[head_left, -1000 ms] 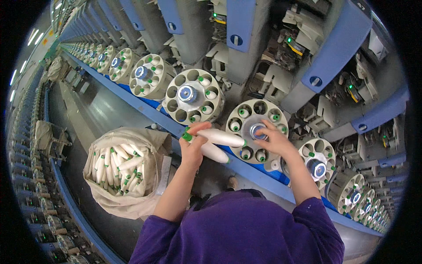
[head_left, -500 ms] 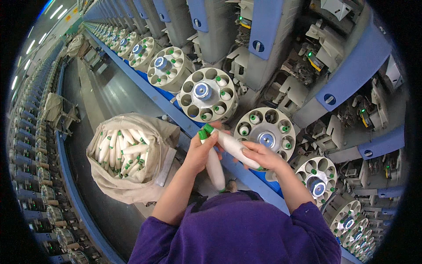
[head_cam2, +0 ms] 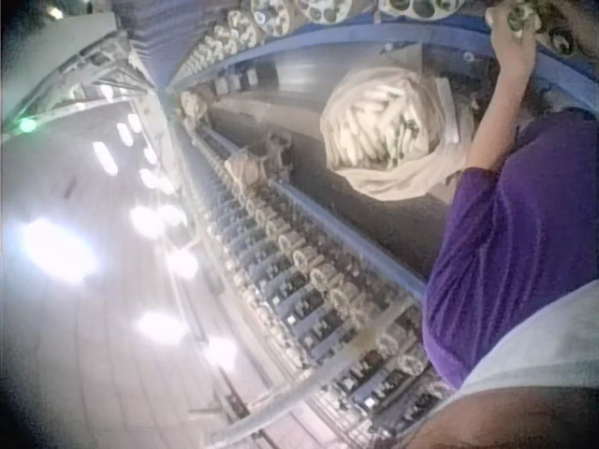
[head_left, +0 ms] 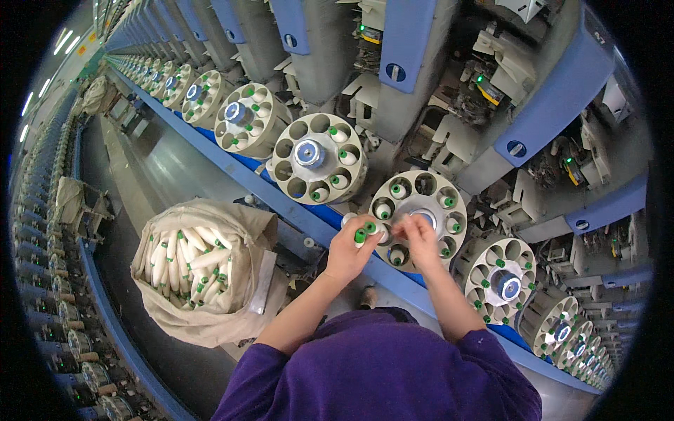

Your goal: The person repeatedly picks white spools with green tips from a large sack and places them into circular holders on a textile machine. The person also briefly adjusts a thread on the machine before resuming spool placement.

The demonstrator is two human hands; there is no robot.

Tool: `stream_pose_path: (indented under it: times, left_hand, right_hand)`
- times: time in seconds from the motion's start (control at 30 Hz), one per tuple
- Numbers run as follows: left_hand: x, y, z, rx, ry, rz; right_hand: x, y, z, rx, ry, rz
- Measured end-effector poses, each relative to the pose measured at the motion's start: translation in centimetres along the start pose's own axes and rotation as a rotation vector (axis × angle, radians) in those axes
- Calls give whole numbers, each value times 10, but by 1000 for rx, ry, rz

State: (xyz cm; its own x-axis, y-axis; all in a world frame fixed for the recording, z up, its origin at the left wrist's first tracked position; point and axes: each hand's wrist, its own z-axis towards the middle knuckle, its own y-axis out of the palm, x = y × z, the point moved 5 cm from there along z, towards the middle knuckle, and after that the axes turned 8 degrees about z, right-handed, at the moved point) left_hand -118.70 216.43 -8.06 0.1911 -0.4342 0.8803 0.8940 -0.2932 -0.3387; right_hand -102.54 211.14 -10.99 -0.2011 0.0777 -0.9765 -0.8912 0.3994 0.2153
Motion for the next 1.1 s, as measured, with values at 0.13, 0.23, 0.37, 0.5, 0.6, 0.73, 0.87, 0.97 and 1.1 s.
stream_pose_path:
  times: [0.13, 0.23, 0.37, 0.5, 0.6, 0.73, 0.87, 0.97, 1.1]
  left_hand:
    - [-12, -9, -6, -88, -26, 29]
    - [-27, -23, -7, -153, -196, -33]
    - [-55, -47, -15, -84, -602, -318]
    - [-69, -74, -17, 150, -717, -704]
    - [-70, -95, -12, 279, -712, -883]
    - [-71, -142, 6, 534, -596, -969]
    - [-92, -233, 1, 880, -503, -1000]
    - [-108, -270, -14, 994, -478, -1028]
    - [-128, -289, -26, 1022, -554, -1141]
  right_hand:
    - [-22, -55, -13, 214, -167, -58]
    - [-39, -68, -12, 184, -452, -740]
    - [-47, -74, 5, 259, -323, -1106]
    - [-62, -30, 20, 145, -230, -1247]
    - [-77, 41, 25, 90, -436, -1134]
    - [-30, 165, -3, -606, -403, -762]
    - [38, 183, -24, -744, 407, -485]
    - [59, 176, -10, -503, 419, -505]
    - [48, 185, 25, -173, 385, 624]
